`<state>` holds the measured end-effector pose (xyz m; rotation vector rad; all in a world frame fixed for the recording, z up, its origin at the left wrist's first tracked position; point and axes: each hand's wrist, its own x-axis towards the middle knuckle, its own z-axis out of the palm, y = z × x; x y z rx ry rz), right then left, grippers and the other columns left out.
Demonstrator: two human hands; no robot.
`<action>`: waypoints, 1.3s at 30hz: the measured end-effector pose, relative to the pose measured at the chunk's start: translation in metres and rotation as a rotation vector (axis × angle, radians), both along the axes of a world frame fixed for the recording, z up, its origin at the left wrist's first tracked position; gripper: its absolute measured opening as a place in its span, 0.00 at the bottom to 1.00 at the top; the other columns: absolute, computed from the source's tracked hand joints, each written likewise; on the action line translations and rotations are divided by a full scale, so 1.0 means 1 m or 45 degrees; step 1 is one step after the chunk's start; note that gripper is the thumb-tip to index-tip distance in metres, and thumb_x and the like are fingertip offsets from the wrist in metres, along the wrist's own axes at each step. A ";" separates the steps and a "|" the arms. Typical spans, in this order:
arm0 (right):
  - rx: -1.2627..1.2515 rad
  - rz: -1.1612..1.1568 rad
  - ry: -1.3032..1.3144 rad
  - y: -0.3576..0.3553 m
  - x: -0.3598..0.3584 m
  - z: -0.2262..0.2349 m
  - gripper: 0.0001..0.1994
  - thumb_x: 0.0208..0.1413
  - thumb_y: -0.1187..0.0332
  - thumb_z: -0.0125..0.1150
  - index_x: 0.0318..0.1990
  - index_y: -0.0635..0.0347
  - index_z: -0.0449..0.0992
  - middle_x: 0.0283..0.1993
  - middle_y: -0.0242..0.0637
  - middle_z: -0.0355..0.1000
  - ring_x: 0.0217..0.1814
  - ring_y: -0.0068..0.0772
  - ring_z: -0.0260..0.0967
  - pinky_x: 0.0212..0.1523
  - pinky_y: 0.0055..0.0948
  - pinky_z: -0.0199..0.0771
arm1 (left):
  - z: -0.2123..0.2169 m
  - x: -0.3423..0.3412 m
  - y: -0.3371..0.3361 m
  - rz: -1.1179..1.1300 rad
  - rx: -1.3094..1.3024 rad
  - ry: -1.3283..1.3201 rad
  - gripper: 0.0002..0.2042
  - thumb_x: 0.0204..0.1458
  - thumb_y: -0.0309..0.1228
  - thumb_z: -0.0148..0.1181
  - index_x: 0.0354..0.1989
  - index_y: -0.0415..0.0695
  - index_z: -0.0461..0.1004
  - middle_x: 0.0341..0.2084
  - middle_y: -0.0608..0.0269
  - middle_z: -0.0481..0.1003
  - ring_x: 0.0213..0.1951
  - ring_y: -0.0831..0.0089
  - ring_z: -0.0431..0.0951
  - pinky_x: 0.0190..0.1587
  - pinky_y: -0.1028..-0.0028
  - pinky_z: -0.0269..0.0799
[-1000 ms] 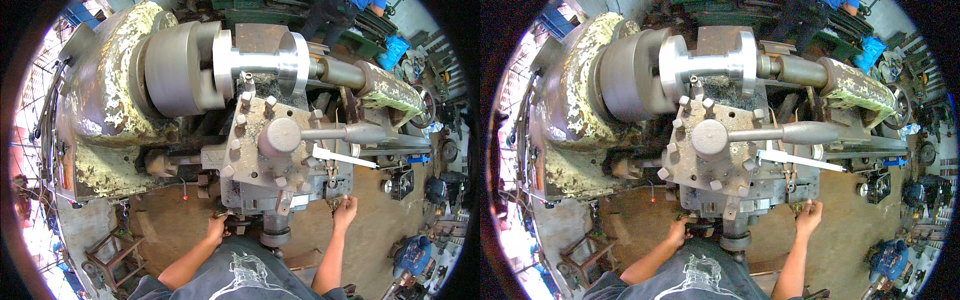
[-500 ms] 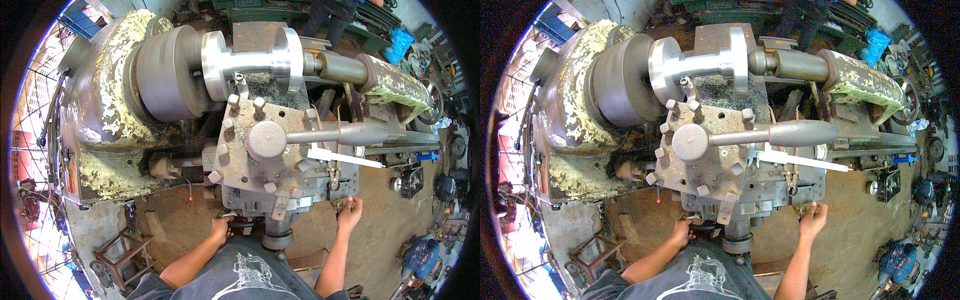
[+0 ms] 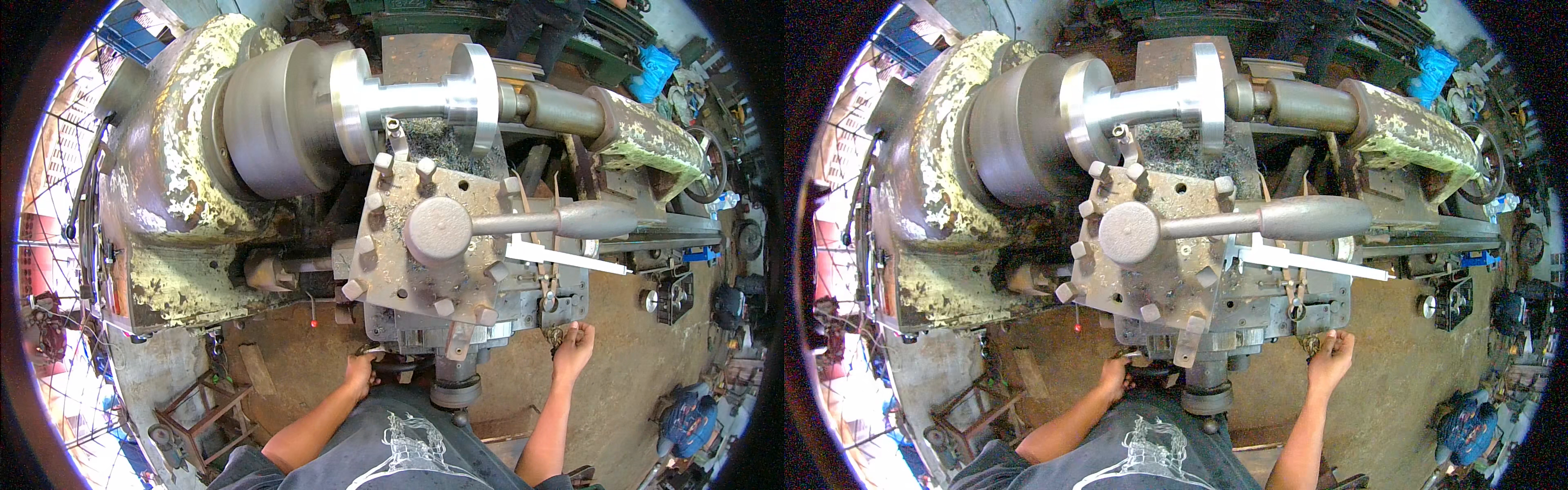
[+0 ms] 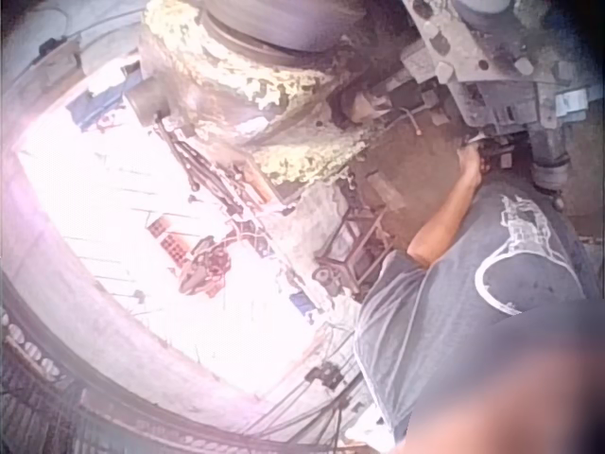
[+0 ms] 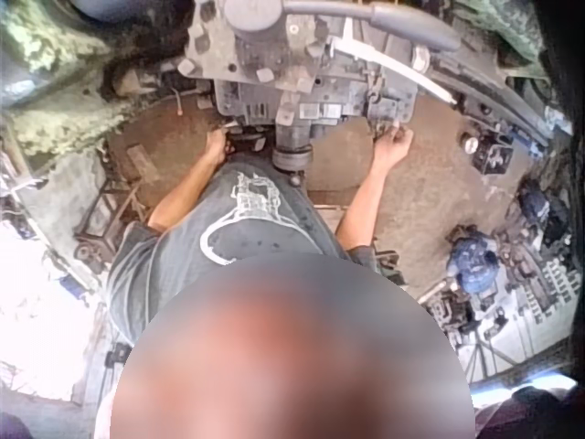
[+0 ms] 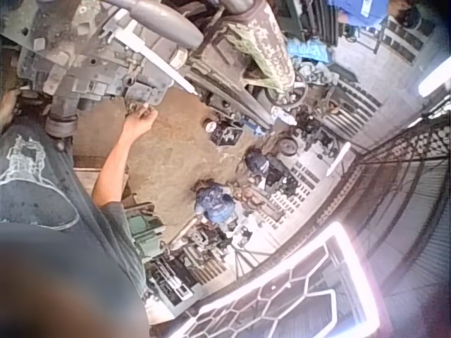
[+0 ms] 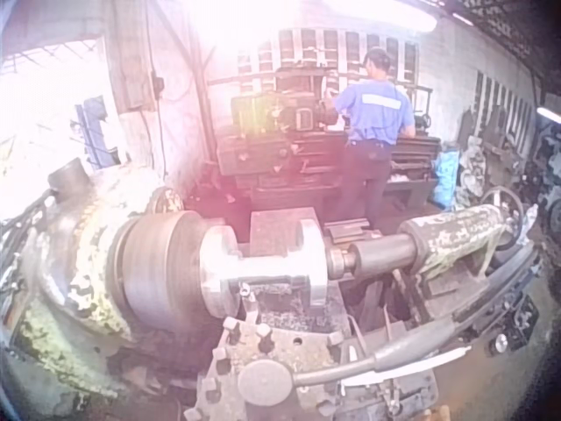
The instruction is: The person operates a metal lathe, adjusting controls and monitoring a rotating cylindrical workpiece. They use a caliper to measure the workpiece and make fine adjustments to the machine's levers and knobs while metal shavings accumulate.
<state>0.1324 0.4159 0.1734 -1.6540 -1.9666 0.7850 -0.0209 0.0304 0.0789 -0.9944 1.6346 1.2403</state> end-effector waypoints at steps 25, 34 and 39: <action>-0.040 0.002 0.049 0.000 0.001 0.000 0.08 0.63 0.69 0.56 0.35 0.63 0.68 0.20 0.31 0.61 0.24 0.23 0.54 0.27 0.30 0.61 | -0.007 -0.006 -0.010 0.031 0.056 -0.111 0.08 0.54 0.34 0.52 0.28 0.44 0.72 0.13 0.68 0.61 0.12 0.76 0.57 0.18 0.69 0.64; -0.048 0.015 0.085 0.000 0.003 -0.004 0.08 0.63 0.68 0.56 0.35 0.63 0.68 0.22 0.31 0.63 0.25 0.23 0.55 0.28 0.30 0.62 | -0.016 -0.008 -0.016 0.007 0.045 -0.114 0.09 0.53 0.35 0.53 0.26 0.44 0.69 0.12 0.68 0.60 0.11 0.75 0.57 0.19 0.68 0.63; -0.109 -0.032 0.084 0.003 0.005 -0.005 0.08 0.64 0.69 0.56 0.35 0.64 0.68 0.23 0.31 0.63 0.26 0.23 0.57 0.30 0.29 0.62 | -0.019 -0.009 -0.019 0.011 0.095 -0.128 0.09 0.54 0.35 0.53 0.25 0.45 0.69 0.11 0.68 0.60 0.11 0.75 0.56 0.19 0.68 0.63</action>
